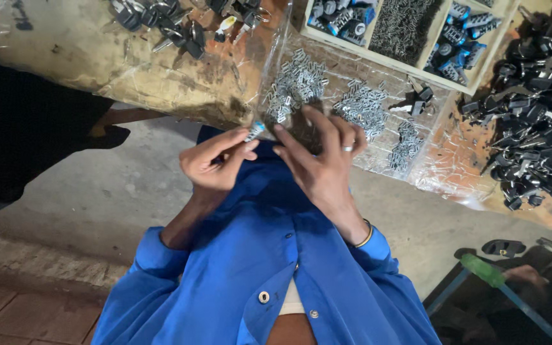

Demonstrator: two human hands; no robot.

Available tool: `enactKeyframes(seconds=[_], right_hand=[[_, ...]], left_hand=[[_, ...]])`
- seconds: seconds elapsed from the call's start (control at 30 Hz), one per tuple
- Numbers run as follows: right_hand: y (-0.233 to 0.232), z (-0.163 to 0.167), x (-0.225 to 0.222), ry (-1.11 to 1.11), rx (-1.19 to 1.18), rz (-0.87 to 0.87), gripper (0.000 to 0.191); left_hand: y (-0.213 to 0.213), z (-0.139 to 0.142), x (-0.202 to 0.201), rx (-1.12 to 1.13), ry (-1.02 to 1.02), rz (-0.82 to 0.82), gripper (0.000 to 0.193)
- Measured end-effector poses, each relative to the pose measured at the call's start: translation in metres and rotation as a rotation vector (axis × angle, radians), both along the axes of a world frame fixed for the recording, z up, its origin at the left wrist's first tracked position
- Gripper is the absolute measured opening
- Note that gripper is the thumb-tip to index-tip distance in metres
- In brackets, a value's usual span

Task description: The person sits at a workbench assembling key and lock components. They pick small metal pins and blue plastic parts from a compartment tray, insert the pins into a key blank held in their hands, and place finished keys onto a large pile of black key heads beside the tray, repeating the cycle.

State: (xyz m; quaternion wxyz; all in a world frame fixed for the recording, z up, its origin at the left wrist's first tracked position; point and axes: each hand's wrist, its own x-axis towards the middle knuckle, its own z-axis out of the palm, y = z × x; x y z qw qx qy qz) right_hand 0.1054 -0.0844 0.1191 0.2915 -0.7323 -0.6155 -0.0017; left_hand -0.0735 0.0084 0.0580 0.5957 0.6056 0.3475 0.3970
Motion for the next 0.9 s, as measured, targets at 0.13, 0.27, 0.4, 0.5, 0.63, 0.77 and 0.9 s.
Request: enactKeyframes(seconds=[0.13,0.27,0.4,0.5,0.63,0.77,0.9], right_hand=[[-0.001,-0.005,-0.002,-0.014,-0.014,0.001,0.034],[-0.016,-0.009,0.008,0.176,-0.03,-0.024,0.026],[-0.03,-0.008,0.013,0.308,0.042,-0.158,0.022],[-0.036,-0.006,0.012,0.44,0.032,-0.18,0.018],[-0.035,-0.009,0.005,0.577,0.108,-0.216,0.017],[-0.032,-0.007,-0.001,0.503,0.065,-0.292,0.02],[-0.04,0.0,0.004,0.326,-0.047,-0.252,0.023]], left_hand=[[0.001,-0.001,-0.005,0.027,0.03,0.019,0.023],[-0.004,-0.001,0.005,-0.024,0.007,-0.126,0.022],[-0.012,-0.001,0.023,-0.024,0.016,-0.251,0.025],[-0.014,-0.001,0.032,0.009,0.098,-0.307,0.028],[-0.015,-0.001,0.042,0.074,0.09,-0.308,0.028],[-0.013,0.002,0.041,0.261,0.112,-0.31,0.028],[-0.01,0.006,0.041,0.491,0.146,-0.372,0.028]])
